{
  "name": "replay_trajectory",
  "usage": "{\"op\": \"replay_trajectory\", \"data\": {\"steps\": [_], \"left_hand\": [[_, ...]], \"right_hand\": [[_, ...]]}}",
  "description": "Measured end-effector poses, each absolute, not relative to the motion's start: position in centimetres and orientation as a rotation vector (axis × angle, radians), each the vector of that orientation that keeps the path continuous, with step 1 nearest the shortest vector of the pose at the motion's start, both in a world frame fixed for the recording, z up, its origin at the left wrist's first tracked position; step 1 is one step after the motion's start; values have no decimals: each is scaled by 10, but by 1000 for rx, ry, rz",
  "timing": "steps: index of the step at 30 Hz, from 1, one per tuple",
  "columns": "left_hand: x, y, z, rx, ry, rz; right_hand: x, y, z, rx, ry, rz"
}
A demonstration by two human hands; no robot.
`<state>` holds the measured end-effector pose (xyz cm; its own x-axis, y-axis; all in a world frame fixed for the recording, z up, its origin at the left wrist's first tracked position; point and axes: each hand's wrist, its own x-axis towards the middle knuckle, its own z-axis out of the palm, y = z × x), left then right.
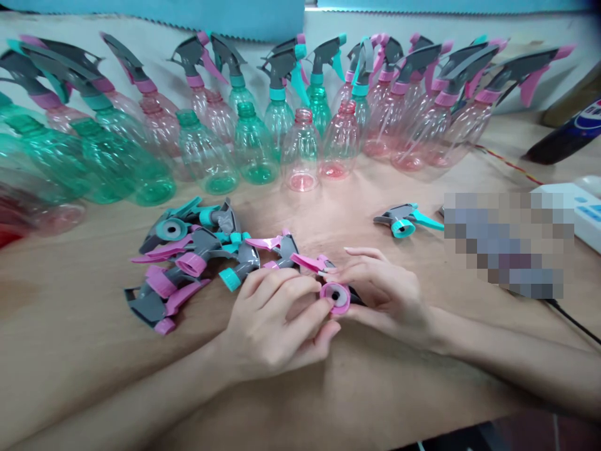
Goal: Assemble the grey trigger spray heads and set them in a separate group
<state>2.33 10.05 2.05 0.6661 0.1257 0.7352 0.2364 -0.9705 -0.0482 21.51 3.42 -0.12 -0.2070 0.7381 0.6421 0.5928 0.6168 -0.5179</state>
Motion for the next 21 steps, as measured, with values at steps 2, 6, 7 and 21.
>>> {"op": "replay_trajectory", "data": {"steps": [2, 6, 7, 21], "left_hand": [[23, 102, 21, -2681, -277, -1194], [23, 105, 22, -2601, -236, -1211], [23, 105, 22, -2611, -252, -1207], [25, 105, 15, -2955, -114, -1185]], "right_hand": [[215, 35, -1, -1062, -1897, 186], [215, 35, -1, -1061, -1893, 175], [215, 35, -1, -1060, -1893, 173], [214, 33, -1, -1048, -1947, 253]]}}
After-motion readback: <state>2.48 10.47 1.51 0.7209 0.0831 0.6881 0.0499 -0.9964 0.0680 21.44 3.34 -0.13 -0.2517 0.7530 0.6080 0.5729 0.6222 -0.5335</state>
